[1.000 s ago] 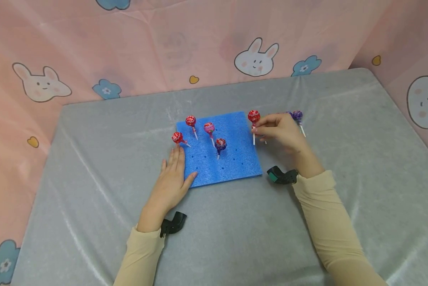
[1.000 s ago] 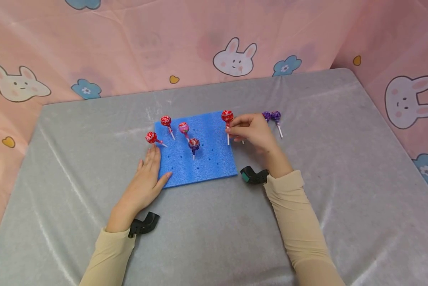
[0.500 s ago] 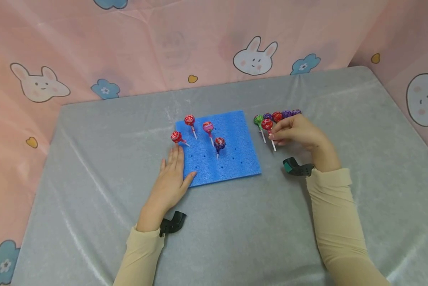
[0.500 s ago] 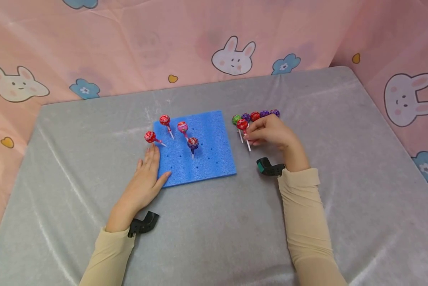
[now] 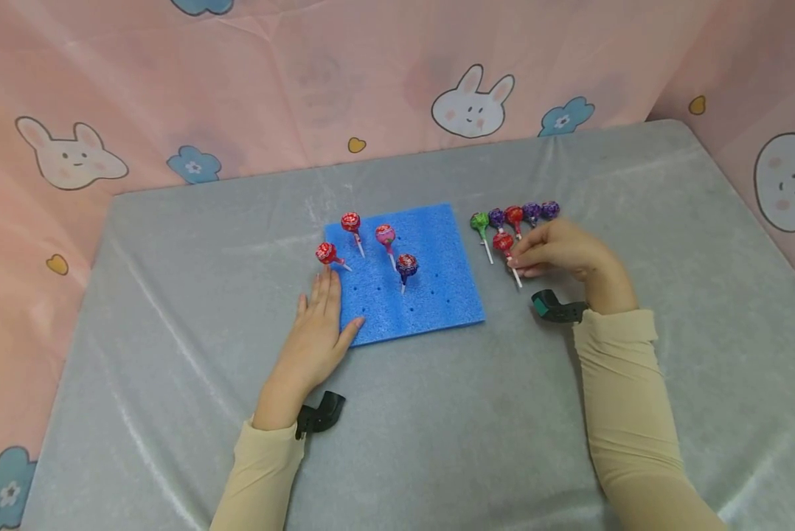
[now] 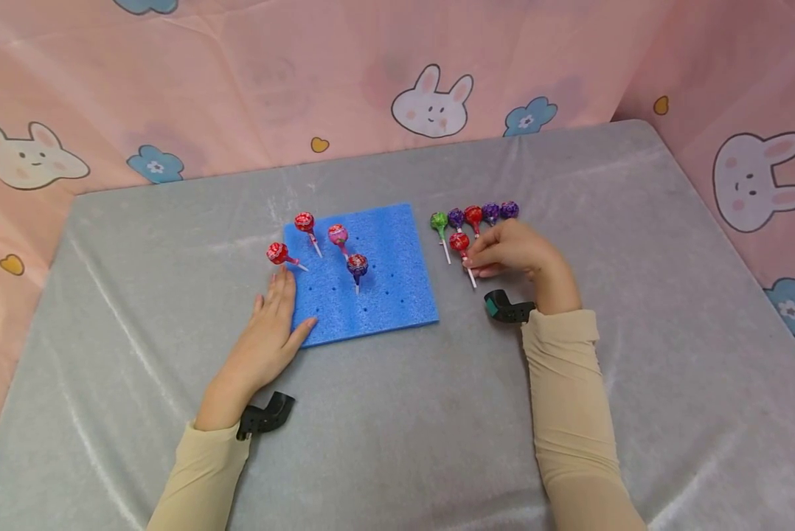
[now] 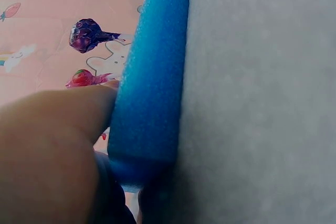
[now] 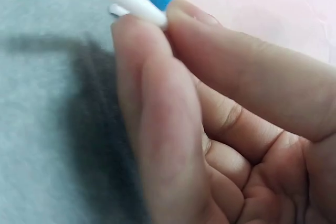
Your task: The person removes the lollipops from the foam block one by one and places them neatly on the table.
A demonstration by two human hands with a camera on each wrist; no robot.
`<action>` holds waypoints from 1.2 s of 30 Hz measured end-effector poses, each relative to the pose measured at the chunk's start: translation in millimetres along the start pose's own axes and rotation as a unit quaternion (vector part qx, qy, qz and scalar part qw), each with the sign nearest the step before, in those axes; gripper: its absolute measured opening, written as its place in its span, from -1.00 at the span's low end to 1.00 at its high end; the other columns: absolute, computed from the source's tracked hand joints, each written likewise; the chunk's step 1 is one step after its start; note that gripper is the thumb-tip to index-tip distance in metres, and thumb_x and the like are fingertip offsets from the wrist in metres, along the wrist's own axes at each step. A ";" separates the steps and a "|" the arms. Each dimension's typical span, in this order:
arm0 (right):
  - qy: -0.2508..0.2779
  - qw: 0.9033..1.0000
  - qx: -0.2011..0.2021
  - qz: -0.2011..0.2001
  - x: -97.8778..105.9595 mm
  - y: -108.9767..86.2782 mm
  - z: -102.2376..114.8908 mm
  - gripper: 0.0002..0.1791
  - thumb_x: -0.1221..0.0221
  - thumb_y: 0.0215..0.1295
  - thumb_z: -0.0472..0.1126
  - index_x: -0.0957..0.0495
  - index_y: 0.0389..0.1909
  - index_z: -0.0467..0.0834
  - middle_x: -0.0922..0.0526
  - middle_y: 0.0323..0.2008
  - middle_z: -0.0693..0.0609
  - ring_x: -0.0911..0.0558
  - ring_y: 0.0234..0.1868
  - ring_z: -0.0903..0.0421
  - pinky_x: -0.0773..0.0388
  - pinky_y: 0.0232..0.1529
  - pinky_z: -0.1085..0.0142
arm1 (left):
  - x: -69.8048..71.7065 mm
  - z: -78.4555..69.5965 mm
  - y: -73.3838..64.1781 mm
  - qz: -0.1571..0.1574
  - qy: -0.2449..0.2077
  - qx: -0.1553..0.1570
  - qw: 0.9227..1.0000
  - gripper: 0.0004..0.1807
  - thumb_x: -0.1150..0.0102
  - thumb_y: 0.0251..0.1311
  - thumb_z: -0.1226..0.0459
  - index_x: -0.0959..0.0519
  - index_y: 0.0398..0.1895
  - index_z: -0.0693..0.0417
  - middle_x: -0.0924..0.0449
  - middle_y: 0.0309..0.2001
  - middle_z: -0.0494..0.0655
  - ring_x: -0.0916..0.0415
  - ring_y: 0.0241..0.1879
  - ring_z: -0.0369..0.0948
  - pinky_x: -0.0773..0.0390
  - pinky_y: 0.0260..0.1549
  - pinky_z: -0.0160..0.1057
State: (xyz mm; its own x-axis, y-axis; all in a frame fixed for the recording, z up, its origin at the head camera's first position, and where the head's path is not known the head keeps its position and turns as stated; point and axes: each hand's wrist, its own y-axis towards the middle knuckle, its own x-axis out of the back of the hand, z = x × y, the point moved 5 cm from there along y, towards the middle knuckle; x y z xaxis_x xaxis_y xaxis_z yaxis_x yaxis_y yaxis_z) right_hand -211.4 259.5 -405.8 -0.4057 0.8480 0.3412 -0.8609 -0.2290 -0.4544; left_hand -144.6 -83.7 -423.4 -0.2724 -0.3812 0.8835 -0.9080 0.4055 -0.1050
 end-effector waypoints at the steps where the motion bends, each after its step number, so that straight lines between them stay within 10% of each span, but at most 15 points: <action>1: -0.002 1.000 -0.004 0.001 -0.6 0.9 -0.8 -0.87 -0.17 0.23 -0.42 -0.62 -0.28 -0.44 -0.67 -0.43 0.00 -0.64 -0.45 0.20 -0.61 -0.38 0.34 | -0.1 0.2 0.1 0.000 0.001 0.000 1.000 -0.18 0.19 0.42 0.01 0.25 0.45 0.35 0.42 0.48 0.17 0.41 0.45 0.02 0.26 0.33 0.11; 36: -0.003 0.999 -0.029 0.031 1.0 1.9 -8.7 -0.90 -0.23 0.19 -0.36 -0.67 -0.36 -0.33 -0.69 -0.50 0.04 -0.65 -0.50 0.24 -0.61 -0.39 0.36 | -0.2 0.4 -0.8 -0.007 -0.005 -0.003 1.000 -0.18 0.18 0.42 0.02 0.23 0.44 0.37 0.41 0.48 0.17 0.40 0.45 0.02 0.25 0.33 0.11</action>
State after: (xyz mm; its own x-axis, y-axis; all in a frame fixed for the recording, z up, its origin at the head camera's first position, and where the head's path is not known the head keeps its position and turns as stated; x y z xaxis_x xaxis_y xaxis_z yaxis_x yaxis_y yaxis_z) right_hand -210.8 264.1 -413.5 -0.4594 0.8301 0.3159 -0.8147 -0.2521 -0.5222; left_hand -143.9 -84.3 -423.7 -0.2628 -0.3950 0.8803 -0.9099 0.4049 -0.0900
